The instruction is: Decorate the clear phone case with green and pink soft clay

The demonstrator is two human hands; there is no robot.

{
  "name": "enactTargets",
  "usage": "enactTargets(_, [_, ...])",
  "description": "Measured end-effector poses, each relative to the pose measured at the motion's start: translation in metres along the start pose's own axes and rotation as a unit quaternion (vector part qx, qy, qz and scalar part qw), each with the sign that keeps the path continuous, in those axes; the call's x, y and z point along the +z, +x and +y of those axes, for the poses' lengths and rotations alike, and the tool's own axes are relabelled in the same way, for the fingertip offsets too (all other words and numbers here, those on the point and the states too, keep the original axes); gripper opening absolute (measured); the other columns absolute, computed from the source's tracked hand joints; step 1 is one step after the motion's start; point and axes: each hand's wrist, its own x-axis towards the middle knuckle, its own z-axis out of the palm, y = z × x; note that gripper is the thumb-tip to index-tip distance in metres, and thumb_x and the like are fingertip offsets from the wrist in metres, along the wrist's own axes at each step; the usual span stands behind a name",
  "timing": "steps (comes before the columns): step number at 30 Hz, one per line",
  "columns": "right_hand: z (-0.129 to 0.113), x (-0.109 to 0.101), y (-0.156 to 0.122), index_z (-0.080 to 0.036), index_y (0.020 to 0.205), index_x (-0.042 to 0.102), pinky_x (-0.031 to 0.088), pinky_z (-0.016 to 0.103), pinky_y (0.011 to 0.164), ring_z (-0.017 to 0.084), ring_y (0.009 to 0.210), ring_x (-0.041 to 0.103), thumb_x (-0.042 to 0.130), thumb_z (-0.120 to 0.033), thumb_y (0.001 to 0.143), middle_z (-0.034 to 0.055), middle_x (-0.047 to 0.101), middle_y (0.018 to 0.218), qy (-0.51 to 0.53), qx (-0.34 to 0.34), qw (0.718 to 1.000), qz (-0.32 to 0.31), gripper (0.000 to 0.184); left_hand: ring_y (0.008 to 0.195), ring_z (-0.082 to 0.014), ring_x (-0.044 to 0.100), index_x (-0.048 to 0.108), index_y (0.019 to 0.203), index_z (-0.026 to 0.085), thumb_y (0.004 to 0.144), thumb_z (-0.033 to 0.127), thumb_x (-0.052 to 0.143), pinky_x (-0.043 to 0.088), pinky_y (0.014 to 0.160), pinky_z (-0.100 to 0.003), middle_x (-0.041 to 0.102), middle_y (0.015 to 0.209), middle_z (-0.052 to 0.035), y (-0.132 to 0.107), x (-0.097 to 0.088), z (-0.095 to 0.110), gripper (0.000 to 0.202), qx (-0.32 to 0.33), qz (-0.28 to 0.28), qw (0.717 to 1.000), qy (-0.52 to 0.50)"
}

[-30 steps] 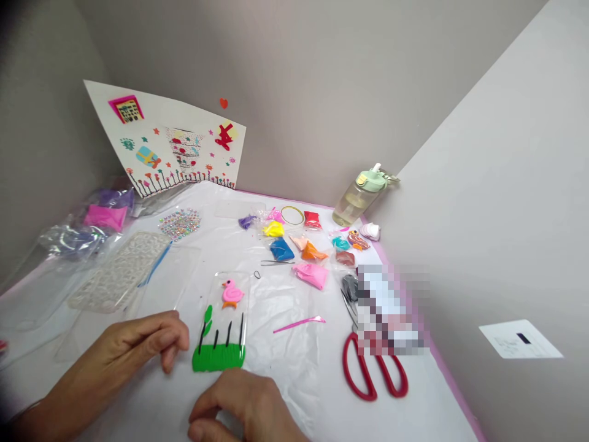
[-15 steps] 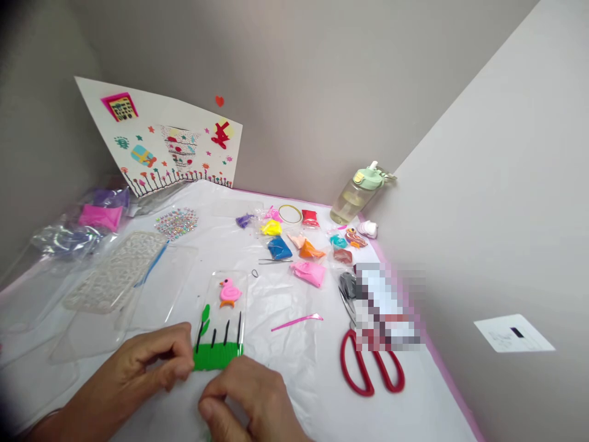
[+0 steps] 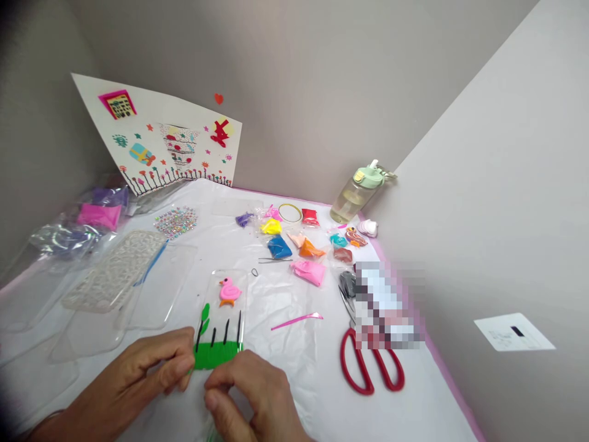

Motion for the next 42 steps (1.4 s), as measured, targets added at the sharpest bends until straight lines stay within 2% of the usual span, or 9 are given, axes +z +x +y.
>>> enactTargets(4, [-0.001, -0.001, -0.002, -0.019, 0.087, 0.067, 0.049, 0.019, 0.061, 0.012, 0.065, 0.065, 0.058, -0.019, 0.089, 0.0027, 0.070, 0.076, -0.013, 0.008, 1.000, -0.004, 0.009, 0.061, -0.0121, 0.048, 0.046, 0.062, 0.021, 0.100, 0.040, 0.042, 0.037, 0.061, -0.022, 0.048, 0.064, 0.0051, 0.001, 0.001, 0.000, 0.043, 0.012, -0.003, 1.000, 0.010])
enactTargets(10, [-0.001, 0.001, -0.002, -0.020, 0.092, 0.064, 0.052, 0.019, 0.066, 0.013, 0.072, 0.068, 0.062, -0.019, 0.088, 0.0022, 0.070, 0.081, 0.003, 0.029, 1.000, -0.005, 0.005, 0.072, -0.0137, 0.056, 0.064, 0.081, 0.024, 0.088, 0.029, 0.063, 0.042, 0.068, -0.022, 0.059, 0.078, 0.0048, 0.003, 0.003, -0.004, 0.009, 0.002, 0.030, 0.999, -0.024])
enactTargets(16, [0.004, 0.005, -0.002, -0.021, 0.105, 0.061, 0.054, 0.019, 0.066, 0.013, 0.069, 0.068, 0.068, -0.022, 0.089, 0.0014, 0.069, 0.081, -0.031, -0.051, 0.998, 0.032, 0.018, 0.075, -0.0157, 0.060, 0.059, 0.068, 0.020, 0.095, 0.039, 0.054, 0.043, 0.071, -0.024, 0.066, 0.078, 0.0015, 0.003, 0.005, -0.004, 0.033, 0.019, -0.043, 0.997, -0.063])
enactTargets(20, [0.006, 0.008, -0.001, -0.019, 0.095, 0.062, 0.053, 0.021, 0.062, 0.014, 0.067, 0.066, 0.066, -0.031, 0.093, 0.0022, 0.068, 0.076, -0.085, -0.096, 0.991, 0.028, 0.012, 0.081, -0.0160, 0.062, 0.063, 0.076, 0.021, 0.097, 0.037, 0.053, 0.045, 0.075, -0.024, 0.069, 0.087, 0.0006, 0.004, 0.009, -0.002, 0.029, 0.039, -0.083, 0.992, -0.091])
enactTargets(25, [0.006, 0.007, 0.000, -0.020, 0.085, 0.064, 0.051, 0.021, 0.058, 0.014, 0.065, 0.065, 0.062, -0.024, 0.095, 0.0030, 0.069, 0.075, -0.095, -0.096, 0.990, 0.032, 0.011, 0.071, -0.0134, 0.054, 0.060, 0.072, 0.020, 0.099, 0.036, 0.049, 0.042, 0.067, -0.022, 0.059, 0.075, 0.0025, 0.003, 0.010, -0.006, 0.034, 0.032, -0.055, 0.997, -0.043])
enactTargets(29, [0.005, 0.004, 0.001, -0.019, 0.087, 0.066, 0.052, 0.023, 0.061, 0.015, 0.067, 0.066, 0.064, -0.016, 0.091, 0.0039, 0.070, 0.076, -0.063, -0.048, 0.996, 0.043, 0.004, 0.081, -0.0158, 0.064, 0.068, 0.097, 0.025, 0.092, 0.035, 0.063, 0.049, 0.075, -0.024, 0.069, 0.088, 0.0015, 0.002, 0.009, -0.007, 0.012, -0.011, -0.023, 0.996, -0.085])
enactTargets(31, [0.003, 0.002, 0.002, -0.018, 0.087, 0.067, 0.052, 0.023, 0.061, 0.015, 0.067, 0.065, 0.064, -0.015, 0.090, 0.0036, 0.069, 0.076, -0.054, -0.021, 0.997, 0.049, 0.005, 0.088, -0.0173, 0.069, 0.069, 0.106, 0.027, 0.088, 0.031, 0.069, 0.052, 0.082, -0.025, 0.074, 0.097, 0.0009, 0.003, 0.008, -0.005, 0.018, -0.030, -0.024, 0.992, -0.117])
enactTargets(37, [0.000, 0.002, 0.002, -0.017, 0.083, 0.067, 0.051, 0.021, 0.059, 0.014, 0.066, 0.064, 0.064, -0.016, 0.089, 0.0031, 0.067, 0.073, -0.050, -0.003, 0.998, 0.047, 0.007, 0.079, -0.0140, 0.068, 0.072, 0.087, 0.024, 0.089, 0.024, 0.064, 0.052, 0.073, -0.020, 0.072, 0.084, 0.0029, 0.004, 0.009, 0.000, 0.008, -0.005, -0.004, 0.994, -0.105])
enactTargets(42, [0.000, 0.002, 0.001, -0.016, 0.087, 0.067, 0.051, 0.022, 0.061, 0.015, 0.067, 0.065, 0.065, -0.018, 0.089, 0.0038, 0.068, 0.074, -0.052, -0.008, 0.998, 0.041, 0.003, 0.080, -0.0141, 0.069, 0.072, 0.090, 0.024, 0.090, 0.024, 0.063, 0.053, 0.074, -0.020, 0.072, 0.086, 0.0024, 0.004, 0.009, 0.000, 0.009, 0.001, 0.003, 0.995, -0.103])
